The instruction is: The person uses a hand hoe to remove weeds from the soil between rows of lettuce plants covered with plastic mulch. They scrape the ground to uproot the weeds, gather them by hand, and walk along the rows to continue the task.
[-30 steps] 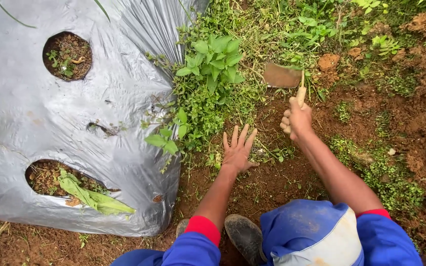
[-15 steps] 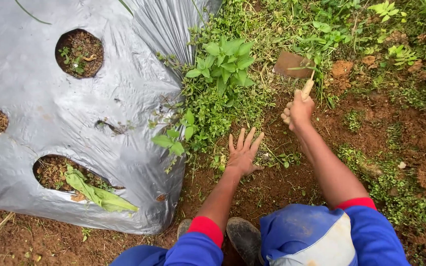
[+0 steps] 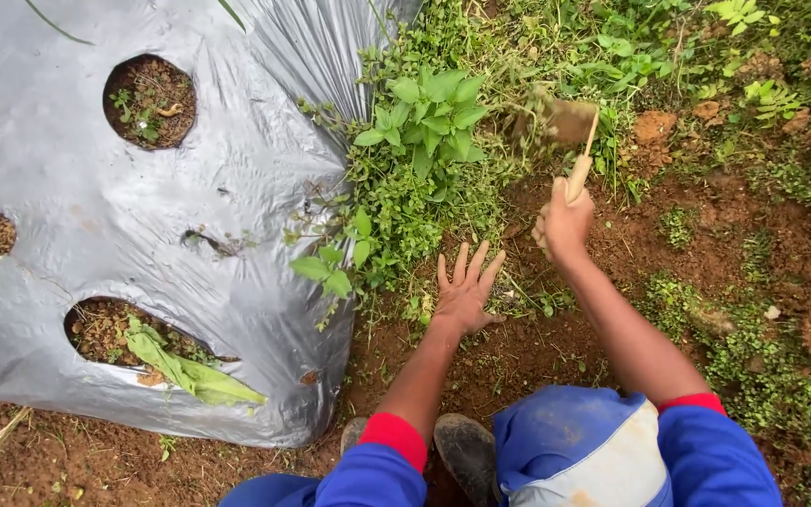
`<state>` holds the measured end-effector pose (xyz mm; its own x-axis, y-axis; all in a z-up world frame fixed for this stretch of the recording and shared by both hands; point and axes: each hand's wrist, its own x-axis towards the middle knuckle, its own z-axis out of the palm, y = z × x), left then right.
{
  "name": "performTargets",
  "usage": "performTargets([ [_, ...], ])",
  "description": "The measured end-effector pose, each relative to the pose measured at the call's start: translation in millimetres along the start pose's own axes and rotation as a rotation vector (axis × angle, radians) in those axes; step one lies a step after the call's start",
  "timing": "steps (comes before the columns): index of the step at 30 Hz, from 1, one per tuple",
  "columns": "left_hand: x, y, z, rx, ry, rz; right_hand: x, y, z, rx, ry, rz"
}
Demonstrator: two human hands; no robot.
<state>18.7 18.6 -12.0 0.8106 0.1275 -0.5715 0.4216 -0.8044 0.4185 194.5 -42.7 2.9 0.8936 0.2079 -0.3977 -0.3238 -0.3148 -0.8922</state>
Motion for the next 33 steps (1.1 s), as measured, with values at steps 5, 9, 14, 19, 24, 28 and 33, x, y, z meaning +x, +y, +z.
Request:
performTargets([
  [5, 0, 1, -1, -0.013, 0.005, 0.001, 83, -22, 11, -0.088, 0.016, 0.001],
  [9, -5, 3, -7, -0.028, 0.001, -0.005, 65, -10, 11, -0.145, 0.006, 0.105],
  [14, 0, -1, 2, 0.008, 0.010, 0.009, -11, 27, -13, -0.198, -0.015, 0.081],
  [19, 1, 0, 4, -0.009, 0.025, 0.004, -112, 70, -43, -0.035, -0.063, 0.197],
  [24, -2, -1, 9, 0.009, 0.061, 0.008, -130, 115, -57, 0.010, -0.077, 0.247],
  [28, -4, -3, 13, 0.008, 0.084, 0.020, -84, 80, -61, -0.141, -0.037, 0.046],
  [33, -16, 0, 6, -0.048, 0.052, 0.028, -14, -40, -63, -0.107, 0.048, -0.213],
])
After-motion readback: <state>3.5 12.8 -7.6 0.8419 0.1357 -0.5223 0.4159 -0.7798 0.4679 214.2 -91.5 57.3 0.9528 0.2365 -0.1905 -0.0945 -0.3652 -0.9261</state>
